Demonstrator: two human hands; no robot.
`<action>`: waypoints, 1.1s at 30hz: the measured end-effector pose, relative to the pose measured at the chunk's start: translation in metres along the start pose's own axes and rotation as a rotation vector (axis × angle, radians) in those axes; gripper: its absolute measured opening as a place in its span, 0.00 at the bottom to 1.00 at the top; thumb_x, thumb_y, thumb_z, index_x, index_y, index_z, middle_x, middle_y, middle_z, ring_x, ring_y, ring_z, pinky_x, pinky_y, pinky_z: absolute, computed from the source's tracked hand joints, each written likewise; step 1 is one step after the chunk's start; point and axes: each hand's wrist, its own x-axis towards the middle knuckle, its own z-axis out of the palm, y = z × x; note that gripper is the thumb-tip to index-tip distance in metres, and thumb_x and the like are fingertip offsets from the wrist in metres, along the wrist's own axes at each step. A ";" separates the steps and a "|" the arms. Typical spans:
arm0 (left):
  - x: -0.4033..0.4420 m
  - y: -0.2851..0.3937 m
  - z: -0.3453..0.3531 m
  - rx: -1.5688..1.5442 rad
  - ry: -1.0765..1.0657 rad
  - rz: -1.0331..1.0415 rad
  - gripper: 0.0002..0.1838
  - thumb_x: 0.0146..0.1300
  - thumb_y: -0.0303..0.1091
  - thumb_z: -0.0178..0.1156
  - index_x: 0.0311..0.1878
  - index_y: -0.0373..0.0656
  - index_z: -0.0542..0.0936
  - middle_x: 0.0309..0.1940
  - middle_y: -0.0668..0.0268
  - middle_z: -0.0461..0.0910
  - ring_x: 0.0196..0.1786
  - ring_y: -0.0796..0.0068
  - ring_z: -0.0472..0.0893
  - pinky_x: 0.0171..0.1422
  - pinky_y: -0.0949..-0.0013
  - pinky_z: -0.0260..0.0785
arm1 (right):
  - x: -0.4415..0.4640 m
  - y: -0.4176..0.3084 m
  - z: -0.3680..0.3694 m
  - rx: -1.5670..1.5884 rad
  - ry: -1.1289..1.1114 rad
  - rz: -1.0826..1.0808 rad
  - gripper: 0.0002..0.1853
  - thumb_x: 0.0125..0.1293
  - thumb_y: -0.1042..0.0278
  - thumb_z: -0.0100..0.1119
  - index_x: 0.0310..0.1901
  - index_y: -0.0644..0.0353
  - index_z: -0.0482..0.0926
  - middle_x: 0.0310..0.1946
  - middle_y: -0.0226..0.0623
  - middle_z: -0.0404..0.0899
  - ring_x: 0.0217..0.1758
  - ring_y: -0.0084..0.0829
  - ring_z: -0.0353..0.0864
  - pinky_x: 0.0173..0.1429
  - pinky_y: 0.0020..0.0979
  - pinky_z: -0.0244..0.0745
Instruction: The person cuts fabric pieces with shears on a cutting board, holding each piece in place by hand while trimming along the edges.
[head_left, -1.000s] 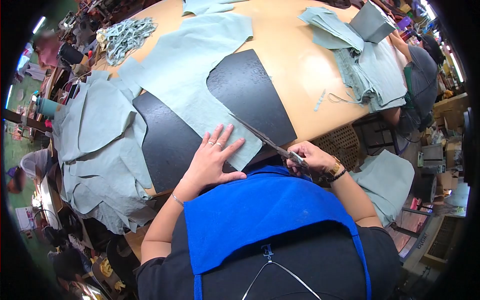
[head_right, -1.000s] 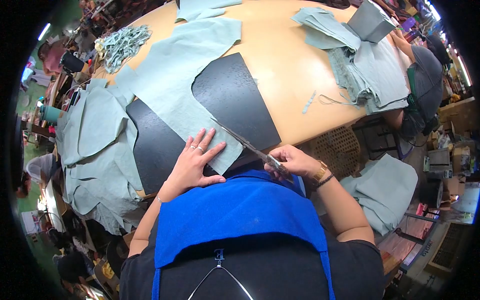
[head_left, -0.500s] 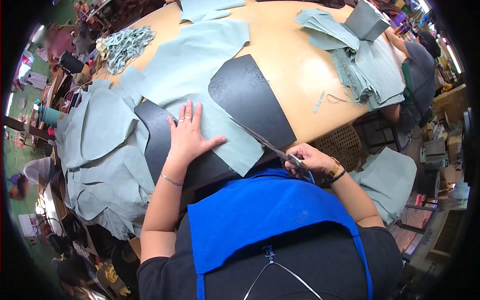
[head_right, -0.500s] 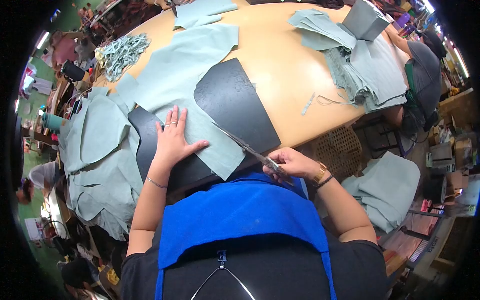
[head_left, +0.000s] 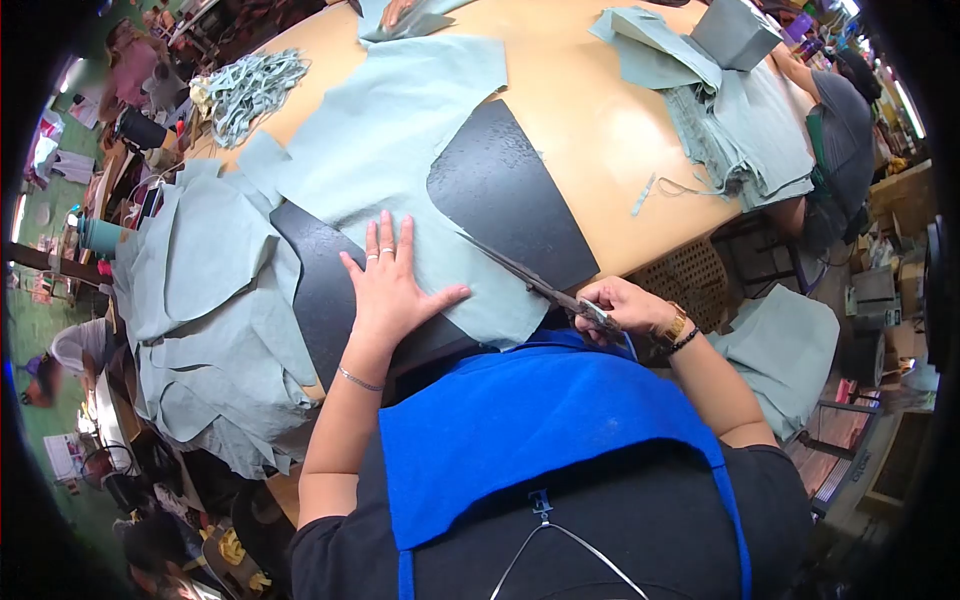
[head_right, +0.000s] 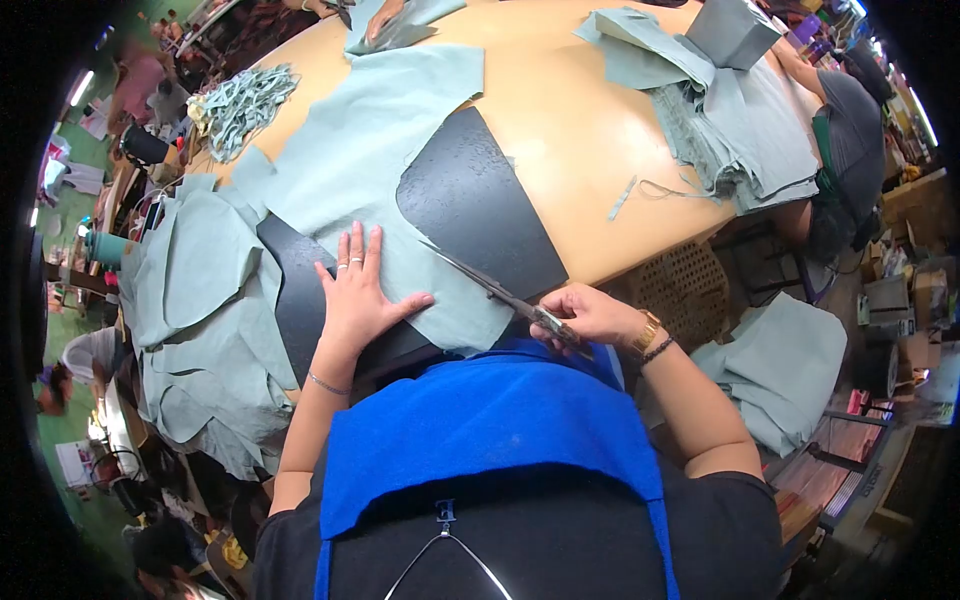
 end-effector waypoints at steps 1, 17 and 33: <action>-0.001 0.001 0.000 0.002 -0.002 0.002 0.66 0.41 0.81 0.56 0.74 0.39 0.55 0.75 0.46 0.46 0.77 0.45 0.46 0.68 0.24 0.37 | 0.004 0.000 0.001 0.021 -0.012 -0.008 0.09 0.63 0.64 0.62 0.34 0.62 0.79 0.25 0.27 0.78 0.26 0.16 0.77 0.30 0.20 0.74; -0.014 0.016 0.001 -0.019 -0.035 -0.001 0.67 0.40 0.82 0.56 0.74 0.39 0.54 0.75 0.46 0.46 0.77 0.45 0.45 0.67 0.22 0.35 | 0.012 0.000 0.000 0.074 -0.048 -0.013 0.10 0.62 0.65 0.62 0.38 0.63 0.79 0.29 0.30 0.79 0.27 0.17 0.78 0.30 0.21 0.76; -0.024 0.027 0.000 0.024 0.005 0.010 0.61 0.45 0.80 0.54 0.73 0.42 0.57 0.74 0.48 0.51 0.76 0.49 0.51 0.68 0.24 0.36 | 0.016 -0.002 0.006 0.096 -0.008 -0.025 0.09 0.63 0.64 0.64 0.33 0.62 0.78 0.25 0.29 0.79 0.25 0.18 0.78 0.29 0.22 0.76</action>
